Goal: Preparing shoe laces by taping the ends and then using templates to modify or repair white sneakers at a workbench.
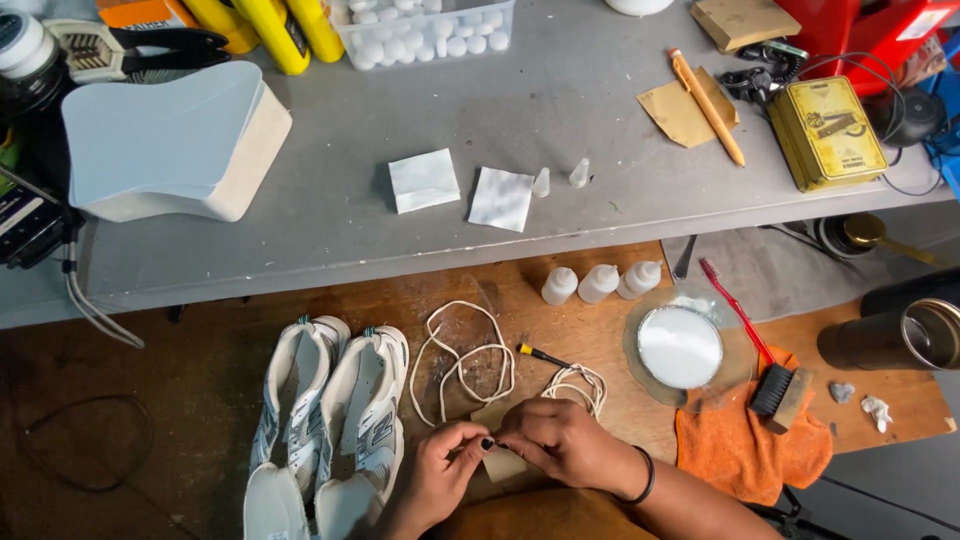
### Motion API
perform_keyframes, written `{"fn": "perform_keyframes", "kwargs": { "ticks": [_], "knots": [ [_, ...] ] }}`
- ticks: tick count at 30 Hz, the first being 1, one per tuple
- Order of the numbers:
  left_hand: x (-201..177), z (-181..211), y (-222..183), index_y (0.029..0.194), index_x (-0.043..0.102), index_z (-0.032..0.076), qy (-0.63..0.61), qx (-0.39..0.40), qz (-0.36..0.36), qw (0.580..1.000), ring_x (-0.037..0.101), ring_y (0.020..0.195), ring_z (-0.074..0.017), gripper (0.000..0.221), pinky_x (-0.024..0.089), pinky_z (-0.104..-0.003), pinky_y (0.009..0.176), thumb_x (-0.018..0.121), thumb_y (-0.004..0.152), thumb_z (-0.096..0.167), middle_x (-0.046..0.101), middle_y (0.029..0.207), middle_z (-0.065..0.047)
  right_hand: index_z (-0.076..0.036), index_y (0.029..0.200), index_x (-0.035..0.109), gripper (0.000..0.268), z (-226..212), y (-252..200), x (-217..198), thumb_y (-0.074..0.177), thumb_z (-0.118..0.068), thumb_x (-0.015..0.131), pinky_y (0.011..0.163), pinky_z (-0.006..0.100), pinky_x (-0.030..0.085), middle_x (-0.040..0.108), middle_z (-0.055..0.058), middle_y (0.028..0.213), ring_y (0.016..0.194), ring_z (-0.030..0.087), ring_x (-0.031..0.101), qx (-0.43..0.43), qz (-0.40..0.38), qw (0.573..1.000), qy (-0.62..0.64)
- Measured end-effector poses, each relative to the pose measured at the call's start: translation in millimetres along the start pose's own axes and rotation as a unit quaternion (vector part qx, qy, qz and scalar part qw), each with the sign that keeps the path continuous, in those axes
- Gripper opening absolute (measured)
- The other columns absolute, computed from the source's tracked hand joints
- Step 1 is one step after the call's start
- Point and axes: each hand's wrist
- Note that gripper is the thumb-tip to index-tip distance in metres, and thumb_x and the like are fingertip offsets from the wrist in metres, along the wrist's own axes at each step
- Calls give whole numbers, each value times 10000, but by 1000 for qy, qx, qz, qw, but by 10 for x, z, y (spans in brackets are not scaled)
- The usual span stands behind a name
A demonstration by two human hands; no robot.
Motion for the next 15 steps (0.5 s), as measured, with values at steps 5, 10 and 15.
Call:
{"fn": "perform_keyframes", "kwargs": {
  "ticks": [5, 10, 15],
  "knots": [
    [52, 101, 20, 988, 742, 91, 80, 66, 45, 994, 722, 774, -177, 164, 552, -308, 684, 649, 981, 226, 778, 877, -36, -15, 1044, 741, 134, 39, -79, 12, 960, -113, 706, 717, 318, 612, 766, 102, 921, 824, 238, 760, 86, 14, 996, 14],
    [14, 270, 57, 956, 745, 103, 121, 94, 49, 987, 726, 709, -180, 141, 552, -308, 629, 664, 968, 218, 783, 830, -25, -29, 1026, 740, 116, 89, -128, 36, 969, -118, 693, 715, 314, 616, 768, 88, 915, 816, 229, 764, 91, 26, 995, 13],
    [-6, 153, 41, 1012, 772, 93, 27, -51, -32, 998, 823, 820, -145, 307, 618, -271, 644, 656, 957, 372, 851, 914, -44, 30, 1043, 714, 132, 34, -71, 3, 985, -77, 663, 718, 352, 624, 727, 155, 925, 818, 299, 741, 9, 9, 1000, -12]
  ]
}}
Point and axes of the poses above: each hand's wrist, its own y-axis towards the middle knuckle, its own x-axis out of the palm, z = x × y
